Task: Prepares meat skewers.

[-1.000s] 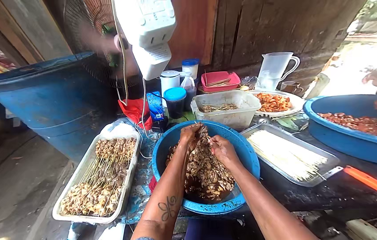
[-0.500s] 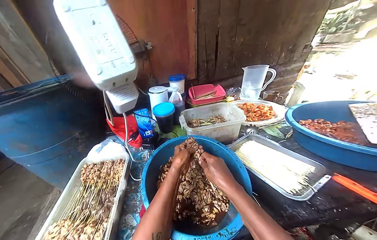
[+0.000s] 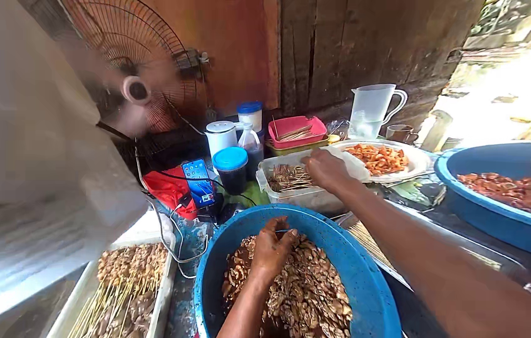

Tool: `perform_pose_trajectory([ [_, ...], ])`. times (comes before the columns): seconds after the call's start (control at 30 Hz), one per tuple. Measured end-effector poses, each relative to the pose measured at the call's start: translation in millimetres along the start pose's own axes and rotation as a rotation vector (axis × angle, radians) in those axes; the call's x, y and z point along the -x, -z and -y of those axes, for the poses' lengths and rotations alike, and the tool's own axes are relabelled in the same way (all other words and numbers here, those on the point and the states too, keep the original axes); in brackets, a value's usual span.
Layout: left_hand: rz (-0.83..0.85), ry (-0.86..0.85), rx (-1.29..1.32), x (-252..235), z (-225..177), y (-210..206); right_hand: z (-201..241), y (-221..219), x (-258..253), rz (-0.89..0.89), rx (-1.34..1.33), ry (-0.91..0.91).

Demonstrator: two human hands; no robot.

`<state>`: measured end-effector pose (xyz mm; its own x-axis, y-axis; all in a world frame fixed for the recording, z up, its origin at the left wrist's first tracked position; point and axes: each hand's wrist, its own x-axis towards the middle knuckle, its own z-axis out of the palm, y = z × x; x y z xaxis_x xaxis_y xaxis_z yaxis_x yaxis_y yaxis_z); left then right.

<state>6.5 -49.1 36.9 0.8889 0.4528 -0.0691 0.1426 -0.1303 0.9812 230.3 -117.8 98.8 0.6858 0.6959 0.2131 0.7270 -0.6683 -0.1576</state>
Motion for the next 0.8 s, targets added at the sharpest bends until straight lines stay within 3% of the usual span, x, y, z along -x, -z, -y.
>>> perform_pose_trajectory([
  [0.13,0.007,-0.018,-0.100,0,7,2,-30,-20,-17,-0.136,-0.168,-0.033],
  [0.27,0.041,-0.025,-0.182,3,4,2,-64,-1,44,-0.242,-0.187,-0.101],
  [0.33,0.040,-0.053,-0.199,6,4,3,-92,-1,83,-0.127,-0.112,-0.206],
  [0.43,0.009,-0.131,-0.219,0,9,9,-130,-22,138,0.278,-0.020,-0.323],
  [0.5,-0.017,-0.148,-0.206,-7,20,12,-136,-46,169,0.505,0.078,-0.385],
  [0.53,-0.026,-0.134,-0.196,-10,22,13,-137,-52,181,0.534,0.095,-0.396],
  [0.67,-0.040,-0.099,-0.220,-14,35,15,-150,-62,215,0.270,-0.008,-0.393],
  [0.8,-0.006,-0.131,-0.293,-17,36,11,-145,-52,222,0.266,0.019,-0.402],
])
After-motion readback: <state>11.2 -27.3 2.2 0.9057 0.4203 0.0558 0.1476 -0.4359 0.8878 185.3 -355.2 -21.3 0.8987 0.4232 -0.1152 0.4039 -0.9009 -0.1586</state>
